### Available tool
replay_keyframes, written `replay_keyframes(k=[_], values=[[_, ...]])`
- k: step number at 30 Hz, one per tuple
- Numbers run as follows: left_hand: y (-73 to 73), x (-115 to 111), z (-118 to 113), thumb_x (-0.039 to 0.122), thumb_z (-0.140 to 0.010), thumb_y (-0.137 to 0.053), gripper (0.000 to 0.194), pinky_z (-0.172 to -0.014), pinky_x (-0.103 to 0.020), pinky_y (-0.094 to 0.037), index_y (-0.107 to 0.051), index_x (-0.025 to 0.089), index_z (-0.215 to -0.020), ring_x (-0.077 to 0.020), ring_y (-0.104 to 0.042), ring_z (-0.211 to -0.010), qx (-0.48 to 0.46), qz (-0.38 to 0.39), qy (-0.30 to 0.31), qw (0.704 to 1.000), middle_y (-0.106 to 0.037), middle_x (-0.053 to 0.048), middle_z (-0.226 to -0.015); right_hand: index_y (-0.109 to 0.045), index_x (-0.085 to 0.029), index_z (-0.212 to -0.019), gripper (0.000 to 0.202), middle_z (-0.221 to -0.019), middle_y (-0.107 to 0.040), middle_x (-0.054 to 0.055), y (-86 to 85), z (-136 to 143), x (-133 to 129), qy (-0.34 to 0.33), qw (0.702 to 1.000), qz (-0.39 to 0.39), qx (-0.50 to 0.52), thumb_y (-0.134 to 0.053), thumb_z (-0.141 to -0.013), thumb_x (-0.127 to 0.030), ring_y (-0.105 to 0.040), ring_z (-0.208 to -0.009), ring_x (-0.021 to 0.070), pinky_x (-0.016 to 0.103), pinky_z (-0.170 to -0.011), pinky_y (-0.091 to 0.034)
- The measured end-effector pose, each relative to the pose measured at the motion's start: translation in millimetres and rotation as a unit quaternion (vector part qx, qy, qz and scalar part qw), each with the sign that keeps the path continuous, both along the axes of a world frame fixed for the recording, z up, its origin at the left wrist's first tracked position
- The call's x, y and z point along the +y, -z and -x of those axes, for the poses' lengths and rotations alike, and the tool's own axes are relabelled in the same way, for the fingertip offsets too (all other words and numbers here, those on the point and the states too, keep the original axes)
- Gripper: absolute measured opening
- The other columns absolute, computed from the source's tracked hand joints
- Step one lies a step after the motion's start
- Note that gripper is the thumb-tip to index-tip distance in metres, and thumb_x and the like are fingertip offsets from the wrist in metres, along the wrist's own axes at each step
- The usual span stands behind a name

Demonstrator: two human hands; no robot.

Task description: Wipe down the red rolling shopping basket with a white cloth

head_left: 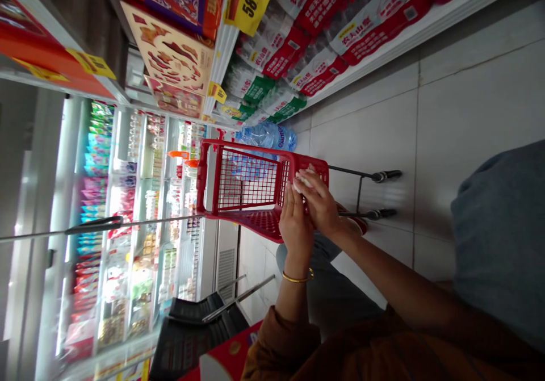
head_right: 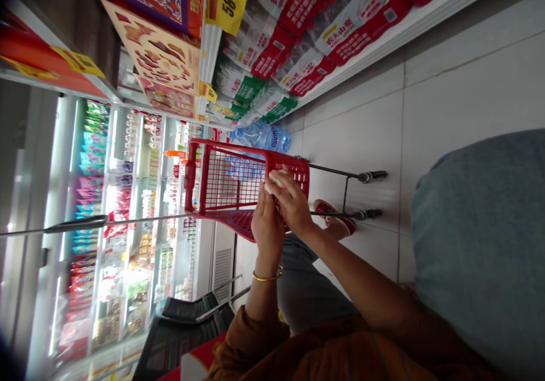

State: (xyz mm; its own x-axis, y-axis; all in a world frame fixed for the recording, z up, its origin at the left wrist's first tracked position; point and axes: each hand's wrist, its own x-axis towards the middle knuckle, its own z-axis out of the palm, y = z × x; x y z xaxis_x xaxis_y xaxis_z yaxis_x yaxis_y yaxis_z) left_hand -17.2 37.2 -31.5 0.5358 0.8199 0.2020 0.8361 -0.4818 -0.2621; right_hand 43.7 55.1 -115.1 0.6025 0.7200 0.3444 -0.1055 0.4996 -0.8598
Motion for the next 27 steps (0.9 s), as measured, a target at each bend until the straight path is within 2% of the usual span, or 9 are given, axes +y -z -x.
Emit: replay_keyframes(k=[2,5,9,13,17,21,25,27], values=[[0.6,-1.1,-1.3,0.006,-0.093,-0.039,0.060,-0.111,-0.038,-0.042,-0.025,0.019,-0.150,-0.0201,-0.038,-0.138,-0.002,-0.007,0.002,1.000,-0.044,-0.012,-0.147,-0.045,-0.039,-0.139,0.041,-0.142,-0.050,-0.002,2.3,0.4,2.4,-0.014,1.000,-0.003,-0.013,-0.042,-0.099,-0.031,-0.042,-0.136,0.0217,0.049,-0.117,-0.037],[1.7,-2.0,-2.7,0.005,-0.092,-0.040,0.060,-0.111,-0.036,-0.042,-0.028,0.018,-0.149,-0.0207,-0.040,-0.137,-0.016,-0.011,0.000,1.000,-0.045,-0.012,-0.146,-0.041,-0.038,-0.142,0.044,-0.146,-0.047,-0.002,15.2,3.6,4.2,-0.018,0.999,-0.005,-0.043,-0.041,-0.099,-0.028,-0.038,-0.139,0.0222,0.049,-0.116,-0.037],[3.2,-2.4,-3.0,0.005,-0.091,-0.039,0.059,-0.111,-0.037,-0.042,-0.030,0.018,-0.148,-0.0215,-0.042,-0.136,-0.030,-0.014,-0.007,0.999,-0.046,-0.013,-0.145,-0.032,-0.036,-0.146,0.050,-0.150,-0.042,0.000,35.6,10.2,3.3,0.015,0.997,-0.019,-0.076,-0.042,-0.099,-0.022,-0.036,-0.140,0.0216,0.048,-0.116,-0.037],[5.6,-4.1,-3.7,0.006,-0.093,-0.038,0.057,-0.111,-0.037,-0.041,-0.030,0.016,-0.148,-0.0213,-0.041,-0.136,0.006,-0.038,0.000,0.999,-0.045,-0.015,-0.145,-0.030,-0.035,-0.147,0.055,-0.151,-0.040,0.001,50.1,17.5,2.0,0.041,0.995,-0.003,-0.088,-0.046,-0.097,-0.019,-0.037,-0.140,0.0218,0.048,-0.116,-0.038],[9.8,-6.4,-4.9,0.008,-0.094,-0.040,0.055,-0.110,-0.041,-0.042,-0.032,0.017,-0.147,-0.0238,-0.039,-0.138,0.060,-0.068,-0.008,0.996,-0.043,-0.015,-0.147,-0.030,-0.035,-0.147,0.056,-0.152,-0.038,0.002,59.5,22.4,0.5,0.046,0.995,0.003,-0.089,-0.047,-0.096,-0.017,-0.036,-0.140,0.0225,0.049,-0.115,-0.038],[13.5,-7.8,-5.4,0.009,-0.094,-0.039,0.052,-0.109,-0.042,-0.043,-0.036,0.017,-0.146,-0.0251,-0.039,-0.138,0.085,-0.089,-0.029,0.992,-0.041,-0.015,-0.148,-0.032,-0.036,-0.146,0.054,-0.150,-0.042,0.002,73.2,24.9,-2.2,0.040,0.996,0.021,-0.071,-0.046,-0.097,-0.019,-0.040,-0.138,0.0219,0.048,-0.114,-0.040],[17.1,-8.6,-6.2,0.009,-0.095,-0.038,0.049,-0.109,-0.042,-0.042,-0.040,0.017,-0.144,-0.0241,-0.040,-0.138,0.092,-0.118,-0.030,0.988,-0.044,-0.015,-0.146,-0.045,-0.034,-0.140,0.043,-0.144,-0.049,0.004,89.5,28.9,-5.1,0.037,0.997,0.069,-0.020,-0.043,-0.098,-0.025,-0.046,-0.134,0.0236,0.048,-0.111,-0.043],[20.6,-9.8,-8.6,0.010,-0.096,-0.037,0.047,-0.109,-0.042,-0.041,-0.042,0.016,-0.142,-0.0243,-0.038,-0.139,0.100,-0.136,-0.031,0.985,-0.043,-0.016,-0.146,-0.050,-0.032,-0.136,0.040,-0.142,-0.051,0.005,91.8,29.1,-6.0,0.033,0.996,0.086,0.004,-0.041,-0.098,-0.026,-0.047,-0.133,0.0243,0.049,-0.111,-0.043]])
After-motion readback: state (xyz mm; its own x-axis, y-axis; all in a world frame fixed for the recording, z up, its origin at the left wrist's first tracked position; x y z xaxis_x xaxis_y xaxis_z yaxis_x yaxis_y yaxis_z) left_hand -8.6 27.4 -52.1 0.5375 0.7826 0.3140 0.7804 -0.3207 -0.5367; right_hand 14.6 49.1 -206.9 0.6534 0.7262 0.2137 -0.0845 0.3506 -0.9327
